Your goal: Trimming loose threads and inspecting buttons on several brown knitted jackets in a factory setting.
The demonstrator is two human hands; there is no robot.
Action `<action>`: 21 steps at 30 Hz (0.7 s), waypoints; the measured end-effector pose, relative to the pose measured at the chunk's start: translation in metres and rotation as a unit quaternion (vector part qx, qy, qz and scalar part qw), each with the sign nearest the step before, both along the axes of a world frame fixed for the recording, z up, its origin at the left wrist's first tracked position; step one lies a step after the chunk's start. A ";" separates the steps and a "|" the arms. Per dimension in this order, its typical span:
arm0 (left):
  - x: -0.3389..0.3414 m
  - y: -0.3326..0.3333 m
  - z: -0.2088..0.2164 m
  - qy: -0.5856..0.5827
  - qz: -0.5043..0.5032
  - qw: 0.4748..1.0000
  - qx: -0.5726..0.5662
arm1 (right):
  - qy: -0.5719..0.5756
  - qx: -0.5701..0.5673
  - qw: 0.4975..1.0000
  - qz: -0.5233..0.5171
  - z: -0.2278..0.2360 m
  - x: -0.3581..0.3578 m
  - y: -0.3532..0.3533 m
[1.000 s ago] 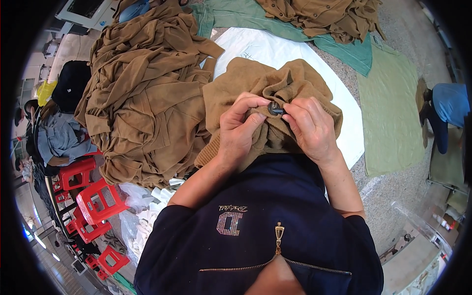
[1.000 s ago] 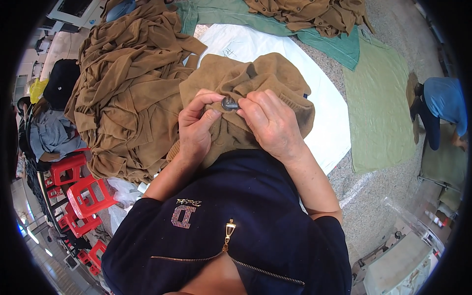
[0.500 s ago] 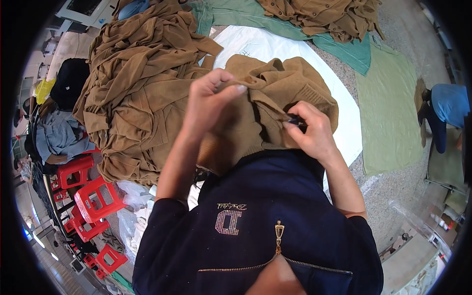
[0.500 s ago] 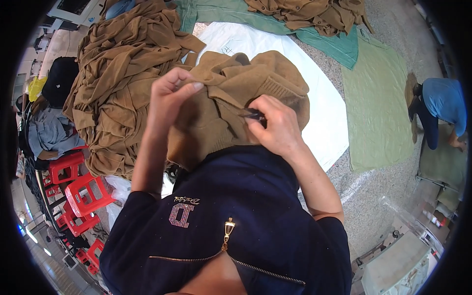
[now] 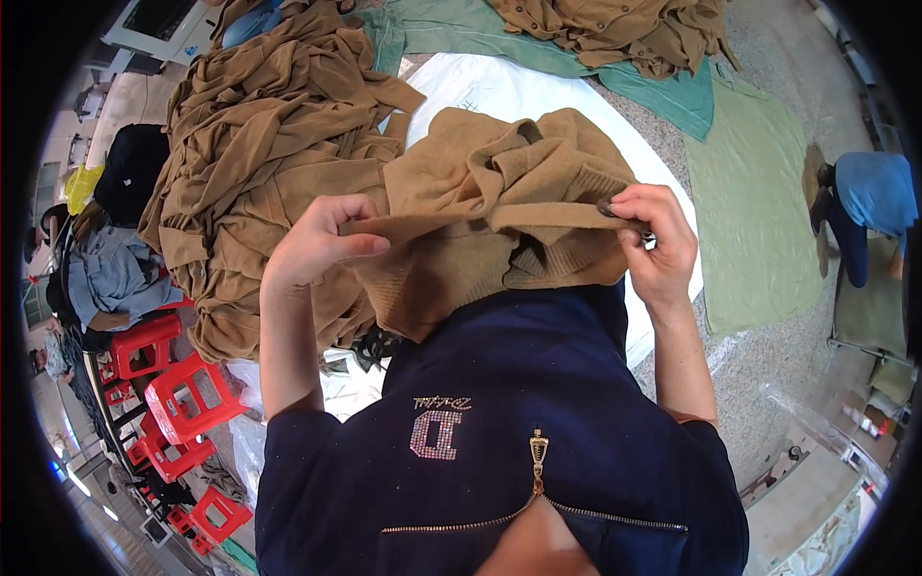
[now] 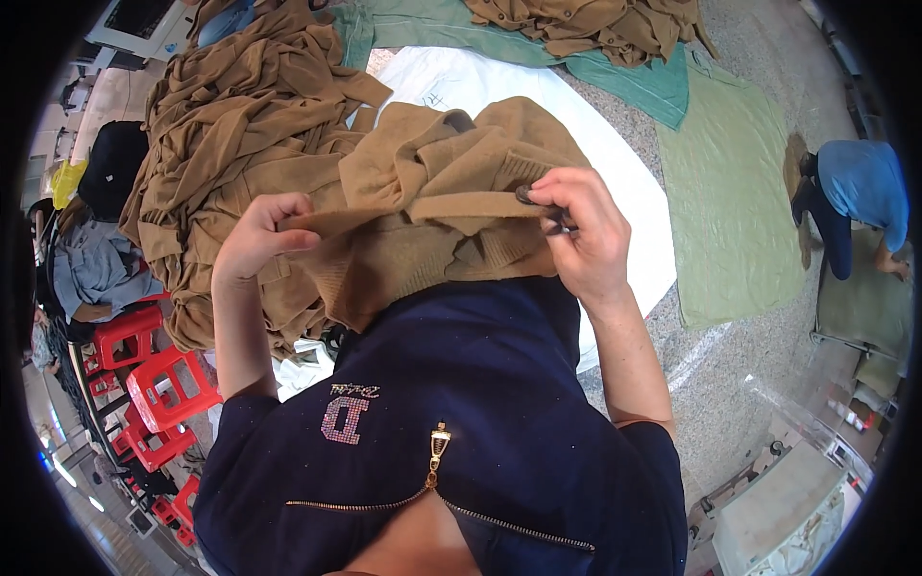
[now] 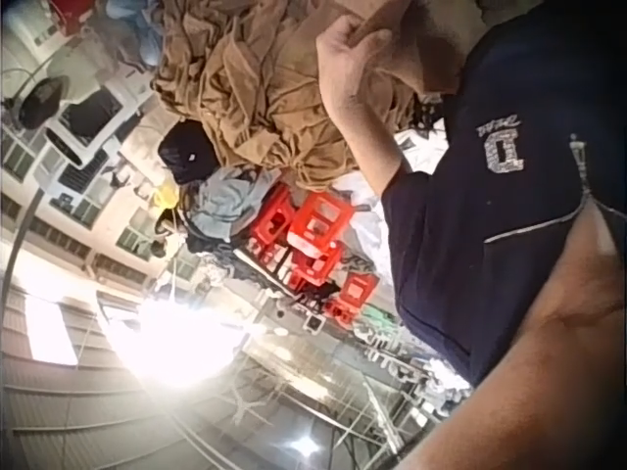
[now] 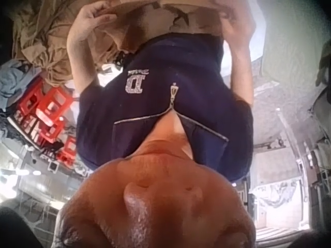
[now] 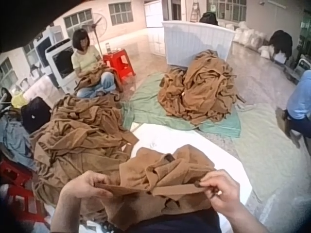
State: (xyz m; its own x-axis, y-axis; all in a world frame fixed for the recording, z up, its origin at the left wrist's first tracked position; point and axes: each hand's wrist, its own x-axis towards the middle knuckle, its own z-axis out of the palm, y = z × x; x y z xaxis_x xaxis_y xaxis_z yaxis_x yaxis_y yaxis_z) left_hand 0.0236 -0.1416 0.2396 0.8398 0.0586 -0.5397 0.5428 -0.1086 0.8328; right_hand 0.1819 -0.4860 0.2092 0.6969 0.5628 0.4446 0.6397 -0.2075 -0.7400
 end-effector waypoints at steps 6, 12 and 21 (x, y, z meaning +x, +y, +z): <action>0.023 -0.061 0.024 -0.218 0.132 0.943 -0.213 | -0.214 0.144 0.962 0.089 0.016 -0.009 0.033; 0.050 -0.107 0.023 -0.237 0.022 0.967 -0.089 | -0.273 0.177 0.934 0.145 0.017 -0.019 0.060; 0.046 -0.100 0.010 -0.347 -0.066 0.933 0.069 | -0.133 0.126 0.973 0.142 -0.001 -0.028 0.066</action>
State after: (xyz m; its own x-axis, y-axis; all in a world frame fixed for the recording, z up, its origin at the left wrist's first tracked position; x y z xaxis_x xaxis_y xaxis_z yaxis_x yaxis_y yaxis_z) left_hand 0.0696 -0.2417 0.2492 0.9890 -0.0420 0.1422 -0.1482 -0.2680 0.9519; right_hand 0.1539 -0.4198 0.2079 0.3717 0.5648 0.7368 0.8200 0.1723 -0.5458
